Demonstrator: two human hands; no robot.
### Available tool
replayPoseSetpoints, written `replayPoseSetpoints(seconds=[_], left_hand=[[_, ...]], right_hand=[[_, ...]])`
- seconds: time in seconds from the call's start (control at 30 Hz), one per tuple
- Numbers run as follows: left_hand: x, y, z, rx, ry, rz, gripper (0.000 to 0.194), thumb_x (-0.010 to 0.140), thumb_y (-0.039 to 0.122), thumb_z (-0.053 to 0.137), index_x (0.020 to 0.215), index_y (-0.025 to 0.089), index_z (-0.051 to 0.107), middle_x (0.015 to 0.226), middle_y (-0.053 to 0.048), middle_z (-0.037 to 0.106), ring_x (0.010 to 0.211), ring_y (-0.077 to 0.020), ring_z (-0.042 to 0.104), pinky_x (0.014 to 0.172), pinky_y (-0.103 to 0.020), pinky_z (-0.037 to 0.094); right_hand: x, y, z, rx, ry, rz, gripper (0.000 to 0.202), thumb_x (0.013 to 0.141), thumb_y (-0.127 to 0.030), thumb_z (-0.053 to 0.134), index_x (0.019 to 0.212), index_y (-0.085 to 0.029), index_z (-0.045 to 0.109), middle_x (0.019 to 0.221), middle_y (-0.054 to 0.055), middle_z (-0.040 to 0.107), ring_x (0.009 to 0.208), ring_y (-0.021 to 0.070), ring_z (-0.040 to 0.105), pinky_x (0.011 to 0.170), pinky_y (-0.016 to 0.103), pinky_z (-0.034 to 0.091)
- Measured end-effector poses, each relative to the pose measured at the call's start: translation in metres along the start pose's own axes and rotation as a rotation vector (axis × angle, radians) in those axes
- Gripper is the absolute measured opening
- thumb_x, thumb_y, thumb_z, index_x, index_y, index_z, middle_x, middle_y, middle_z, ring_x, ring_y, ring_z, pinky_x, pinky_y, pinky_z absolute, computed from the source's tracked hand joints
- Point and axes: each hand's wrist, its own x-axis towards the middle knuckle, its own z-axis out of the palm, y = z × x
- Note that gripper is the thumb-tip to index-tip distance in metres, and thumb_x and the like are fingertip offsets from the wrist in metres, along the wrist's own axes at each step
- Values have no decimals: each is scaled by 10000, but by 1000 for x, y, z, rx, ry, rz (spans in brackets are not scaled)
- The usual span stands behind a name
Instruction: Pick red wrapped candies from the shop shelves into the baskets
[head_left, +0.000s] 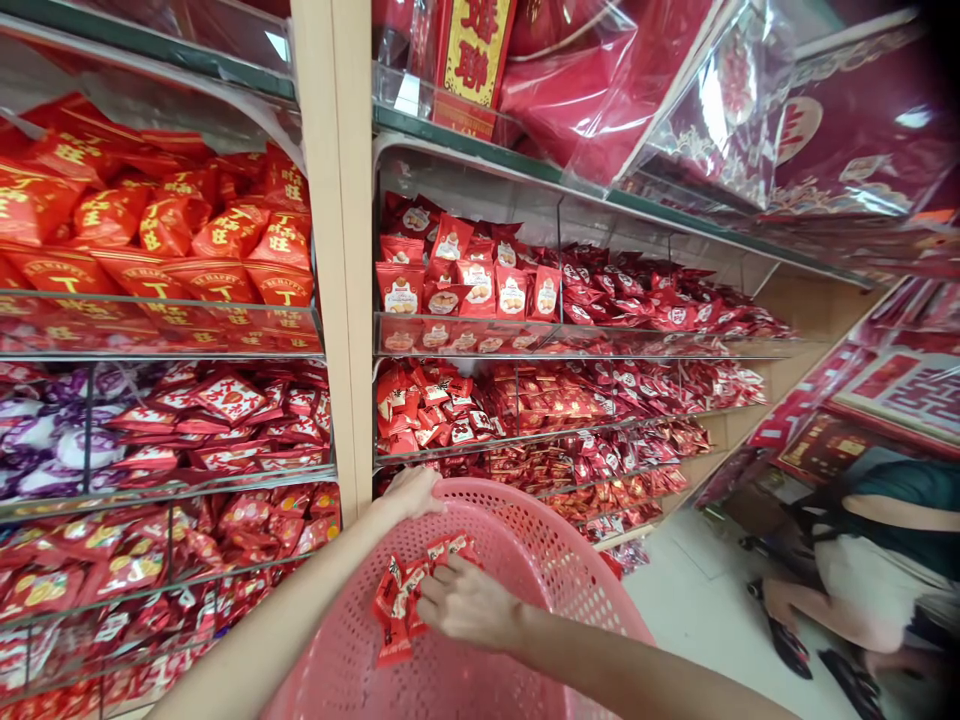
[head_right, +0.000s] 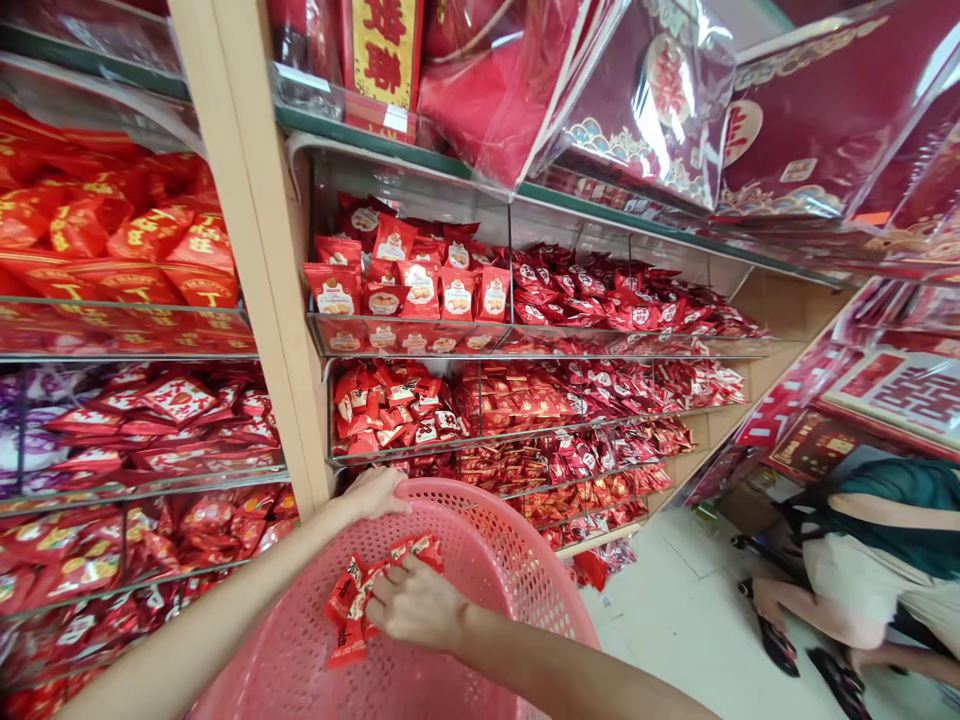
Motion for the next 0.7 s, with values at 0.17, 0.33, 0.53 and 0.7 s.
replayPoseSetpoints(seconds=[0.17,0.33,0.53,0.7], left_hand=[[0,0,-2,-4,-4,-9,333,589,530,631,745,237,612,808,-26,671,810,-226,625,617,-244,420],[1,1,-3,-13,-5,-19,335,598,532,629,746,232,610,807,-28,667,826,-226,620,638,-247,424],[0,2,-4,-31,-3,-24,325,591,518,649,737,231,603,854,-22,662,852,-216,612,674,-243,423],[-3,3,-6,-22,18,-20,319,615,512,631,740,221,589,842,-30,657,811,-218,615,652,-252,421]], right_hand=[[13,-19,6,-13,-39,117,57,833,-171,469,825,-132,510,751,45,578,670,175,537,631,337,415],[25,-24,15,21,-91,227,76,803,-135,479,838,-122,546,787,84,610,712,201,561,636,367,445],[34,-25,0,109,-91,295,349,757,-447,538,849,-112,570,821,105,593,795,230,531,688,384,446],[39,-24,21,107,41,100,355,805,-474,492,925,-144,548,977,64,552,926,208,467,819,371,396]])
